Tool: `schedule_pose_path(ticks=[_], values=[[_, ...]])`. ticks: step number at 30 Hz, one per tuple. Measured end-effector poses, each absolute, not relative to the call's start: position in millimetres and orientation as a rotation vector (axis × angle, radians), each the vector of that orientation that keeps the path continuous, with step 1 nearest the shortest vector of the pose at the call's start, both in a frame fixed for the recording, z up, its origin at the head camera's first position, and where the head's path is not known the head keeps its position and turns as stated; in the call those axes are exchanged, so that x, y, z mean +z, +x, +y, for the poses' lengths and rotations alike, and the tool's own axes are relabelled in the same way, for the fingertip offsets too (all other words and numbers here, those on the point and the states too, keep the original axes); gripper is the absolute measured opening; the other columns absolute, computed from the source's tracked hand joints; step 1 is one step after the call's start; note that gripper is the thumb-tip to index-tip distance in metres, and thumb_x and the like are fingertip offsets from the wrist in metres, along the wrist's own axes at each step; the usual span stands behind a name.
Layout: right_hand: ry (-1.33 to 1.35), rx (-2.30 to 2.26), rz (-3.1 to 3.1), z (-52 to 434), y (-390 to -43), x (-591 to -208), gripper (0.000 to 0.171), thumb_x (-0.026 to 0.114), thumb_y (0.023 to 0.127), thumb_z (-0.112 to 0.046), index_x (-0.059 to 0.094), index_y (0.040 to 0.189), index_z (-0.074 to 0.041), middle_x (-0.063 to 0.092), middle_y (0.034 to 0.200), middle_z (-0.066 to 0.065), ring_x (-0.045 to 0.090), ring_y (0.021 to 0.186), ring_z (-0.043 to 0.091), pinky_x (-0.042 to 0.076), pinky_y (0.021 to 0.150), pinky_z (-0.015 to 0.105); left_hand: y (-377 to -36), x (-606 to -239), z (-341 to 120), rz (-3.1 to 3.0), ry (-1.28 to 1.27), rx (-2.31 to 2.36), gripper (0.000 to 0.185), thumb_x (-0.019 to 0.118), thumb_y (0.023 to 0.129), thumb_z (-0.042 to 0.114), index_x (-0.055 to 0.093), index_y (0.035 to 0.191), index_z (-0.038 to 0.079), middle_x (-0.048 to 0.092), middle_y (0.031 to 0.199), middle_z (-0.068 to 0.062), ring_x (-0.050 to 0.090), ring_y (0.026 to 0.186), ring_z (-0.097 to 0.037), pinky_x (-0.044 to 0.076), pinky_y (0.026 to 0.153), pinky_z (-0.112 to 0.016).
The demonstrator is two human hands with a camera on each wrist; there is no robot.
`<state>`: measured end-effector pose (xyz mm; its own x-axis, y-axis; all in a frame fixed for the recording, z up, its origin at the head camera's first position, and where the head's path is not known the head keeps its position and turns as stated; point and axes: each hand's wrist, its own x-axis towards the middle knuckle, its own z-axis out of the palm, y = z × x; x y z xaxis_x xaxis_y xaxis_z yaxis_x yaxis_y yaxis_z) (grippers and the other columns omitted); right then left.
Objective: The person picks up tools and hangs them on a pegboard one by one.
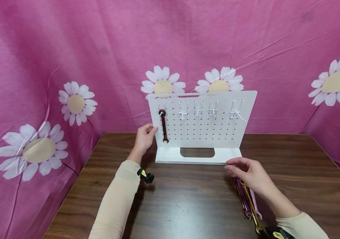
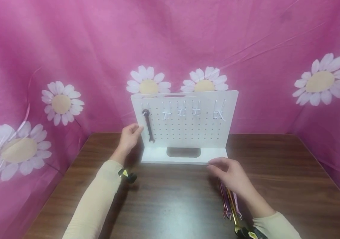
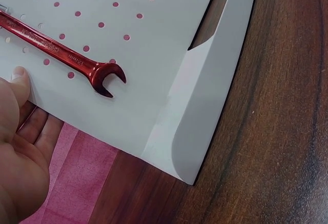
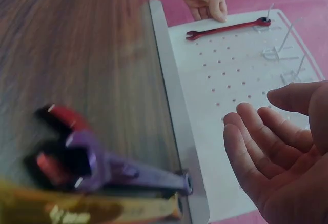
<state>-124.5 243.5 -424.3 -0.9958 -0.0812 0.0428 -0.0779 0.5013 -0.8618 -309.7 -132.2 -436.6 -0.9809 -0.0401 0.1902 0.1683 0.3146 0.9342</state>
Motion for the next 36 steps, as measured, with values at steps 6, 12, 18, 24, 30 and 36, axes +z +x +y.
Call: schedule_pose_path(ticks=[6,12,18,24,30,36], values=[[-0.148,-1.599,2.682,257,-116,-435,0.026,0.069,0.105,-0.008,0.071,0.124,0.009,0.082,0.103,0.018,0.076,0.081,0.009,0.063,0.073,0.029,-310,-436,-132,-2.392,-0.119,-1.738,0.023,0.070,0.107,0.017,0.076,0.112,-0.005,0.079,0.102,-0.020,0.058,0.085,-0.006,0.048,0.081,-0.025],[-0.187,-1.599,2.690,269,-108,-448,0.020,0.068,0.104,-0.003,0.072,0.120,0.010,0.083,0.101,0.014,0.075,0.081,0.005,0.063,0.072,0.028,-311,-435,-133,-2.394,-0.119,-1.734,0.023,0.070,0.107,0.017,0.076,0.113,-0.005,0.079,0.100,-0.020,0.058,0.084,-0.006,0.048,0.081,-0.025],[-0.171,-1.571,2.690,276,-98,-459,0.020,0.069,0.103,-0.003,0.072,0.119,0.010,0.083,0.096,0.008,0.074,0.076,0.006,0.062,0.069,0.028,-311,-436,-133,-2.387,-0.117,-1.744,0.023,0.069,0.108,0.017,0.077,0.114,-0.004,0.079,0.103,-0.023,0.058,0.084,-0.007,0.048,0.082,-0.026],[-0.051,-1.515,2.728,280,-88,-466,0.019,0.073,0.101,-0.003,0.074,0.115,0.009,0.079,0.088,0.003,0.070,0.072,0.004,0.059,0.063,0.028,-311,-436,-133,-2.388,-0.108,-1.744,0.022,0.070,0.107,0.016,0.077,0.113,-0.004,0.080,0.099,-0.019,0.057,0.083,-0.006,0.047,0.081,-0.025],[0.031,-1.417,2.753,285,-81,-469,0.018,0.074,0.100,-0.006,0.076,0.113,0.007,0.075,0.082,0.002,0.064,0.065,0.004,0.056,0.059,0.027,-311,-437,-132,-2.379,-0.144,-1.734,0.021,0.070,0.107,0.014,0.076,0.111,-0.006,0.079,0.095,-0.018,0.057,0.081,-0.006,0.047,0.078,-0.023],[0.057,-1.277,2.794,287,-77,-470,0.015,0.074,0.099,-0.007,0.076,0.110,0.002,0.066,0.073,-0.001,0.057,0.060,0.004,0.051,0.053,0.027,-312,-438,-132,-2.370,-0.156,-1.731,0.021,0.069,0.107,0.014,0.075,0.109,-0.007,0.078,0.092,-0.016,0.056,0.079,-0.005,0.046,0.075,-0.022]])
